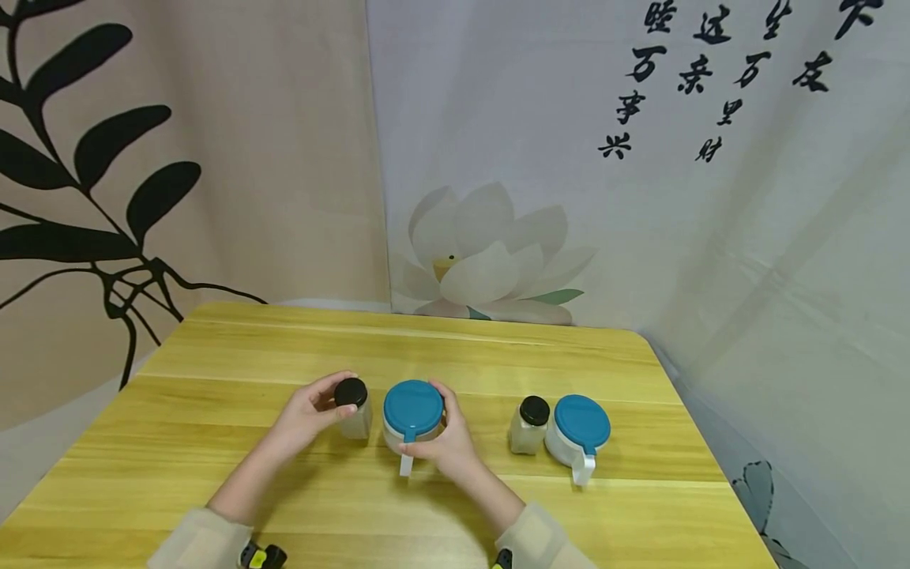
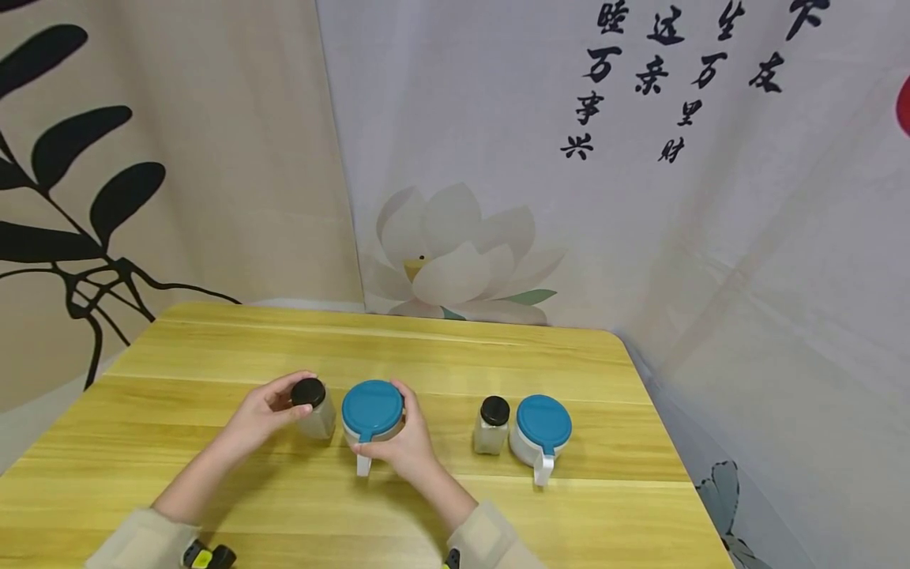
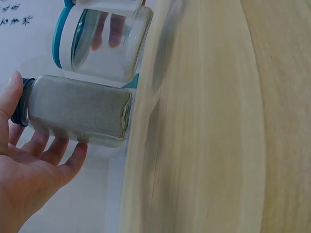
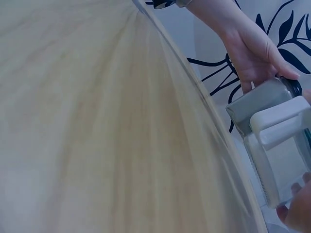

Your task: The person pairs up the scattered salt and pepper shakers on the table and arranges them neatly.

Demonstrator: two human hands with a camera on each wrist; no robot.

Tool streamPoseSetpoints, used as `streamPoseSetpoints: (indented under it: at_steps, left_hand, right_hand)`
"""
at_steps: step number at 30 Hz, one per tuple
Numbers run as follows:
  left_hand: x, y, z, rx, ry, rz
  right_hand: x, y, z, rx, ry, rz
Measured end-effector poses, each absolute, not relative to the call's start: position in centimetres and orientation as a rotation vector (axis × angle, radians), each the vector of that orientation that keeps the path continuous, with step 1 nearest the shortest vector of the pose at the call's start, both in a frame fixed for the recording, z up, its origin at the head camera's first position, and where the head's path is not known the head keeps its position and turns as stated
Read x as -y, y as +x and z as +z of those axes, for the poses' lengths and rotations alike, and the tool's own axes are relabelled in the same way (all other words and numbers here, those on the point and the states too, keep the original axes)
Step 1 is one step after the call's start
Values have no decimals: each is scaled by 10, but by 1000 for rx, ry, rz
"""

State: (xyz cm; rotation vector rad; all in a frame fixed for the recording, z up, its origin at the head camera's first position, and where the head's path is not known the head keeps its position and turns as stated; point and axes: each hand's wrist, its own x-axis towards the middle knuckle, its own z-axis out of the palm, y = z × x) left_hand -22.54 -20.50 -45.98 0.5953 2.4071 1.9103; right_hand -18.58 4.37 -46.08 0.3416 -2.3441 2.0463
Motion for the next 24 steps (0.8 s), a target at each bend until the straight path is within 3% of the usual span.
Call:
streamPoseSetpoints:
  at_steps: [24]
  left_hand:
    - [203, -221, -469, -2390, 588, 1890]
  right_hand:
    - [-48, -181, -469, 2363, 314, 2108]
